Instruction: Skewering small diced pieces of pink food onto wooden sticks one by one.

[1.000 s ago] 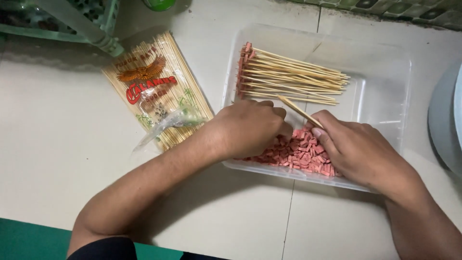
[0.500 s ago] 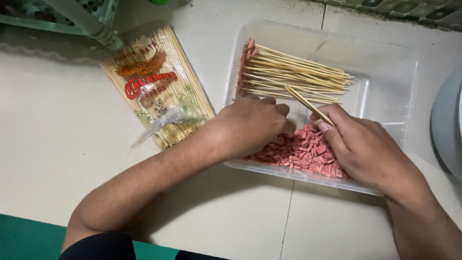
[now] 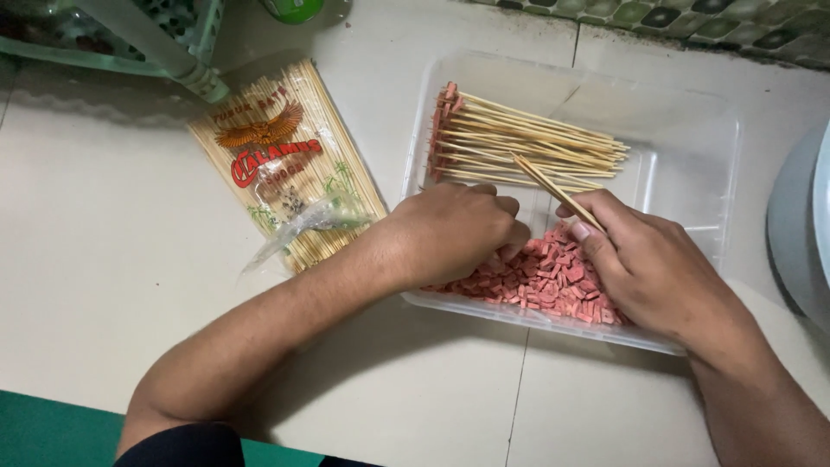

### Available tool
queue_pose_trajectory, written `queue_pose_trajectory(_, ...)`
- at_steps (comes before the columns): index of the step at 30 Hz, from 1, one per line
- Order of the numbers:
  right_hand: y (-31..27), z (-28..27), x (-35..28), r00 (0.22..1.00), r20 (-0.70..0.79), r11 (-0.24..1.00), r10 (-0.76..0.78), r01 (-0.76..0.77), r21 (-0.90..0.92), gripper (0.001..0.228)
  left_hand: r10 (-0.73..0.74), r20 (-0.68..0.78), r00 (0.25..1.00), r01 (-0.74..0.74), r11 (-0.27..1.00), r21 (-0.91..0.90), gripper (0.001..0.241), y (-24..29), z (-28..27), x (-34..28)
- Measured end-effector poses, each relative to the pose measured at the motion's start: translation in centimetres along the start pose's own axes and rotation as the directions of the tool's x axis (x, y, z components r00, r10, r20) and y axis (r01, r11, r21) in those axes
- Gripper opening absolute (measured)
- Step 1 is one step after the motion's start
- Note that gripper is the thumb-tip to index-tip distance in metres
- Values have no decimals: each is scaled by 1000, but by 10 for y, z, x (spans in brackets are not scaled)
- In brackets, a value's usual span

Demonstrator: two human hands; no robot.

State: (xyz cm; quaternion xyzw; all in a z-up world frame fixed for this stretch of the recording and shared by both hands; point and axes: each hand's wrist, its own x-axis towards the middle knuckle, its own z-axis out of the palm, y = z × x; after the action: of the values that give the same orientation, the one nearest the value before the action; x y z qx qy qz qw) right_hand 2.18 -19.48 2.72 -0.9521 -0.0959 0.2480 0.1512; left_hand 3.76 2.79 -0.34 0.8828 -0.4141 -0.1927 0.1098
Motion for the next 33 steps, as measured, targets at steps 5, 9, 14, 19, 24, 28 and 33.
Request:
queue_pose_trajectory(5, 1, 0, -1, 999, -32, 1000, -13, 14, 26, 29, -19, 32, 999, 22, 996, -87, 14, 1, -6, 0)
queue_pose_trajectory(9, -1, 0, -2, 997, -67, 998, -24, 29, 63, 33, -44, 55, 998, 50, 992, -112, 24, 2, -9, -1)
queue_pose_trajectory(14, 6, 3, -4, 979, -198, 983, -56, 89, 162, 33, -14, -47, 999, 1, 962, -273, 25, 1, -16, -3)
queue_pose_trajectory(19, 5, 1, -8, 951, -309, 937, -17, 123, 326, 32, 114, -394, 912, -315, 810, -495, 19, -6, -17, -5)
queue_pose_trajectory(24, 12, 6, -6, 914, -404, 718, 46, 251, 650, 29, -202, -691, 694, -366, 728, -580, 16, -4, -18, 2)
queue_pose_trajectory(28, 20, 8, -5, 911, -412, 696, 18, 284, 659, 29, -336, -646, 685, -316, 662, -679, 11, -11, -22, 3)
queue_pose_trajectory(33, 23, 10, -4, 899, -431, 717, -78, 351, 602, 24, -380, -660, 648, -431, 531, -730, 13, -9, -26, -1)
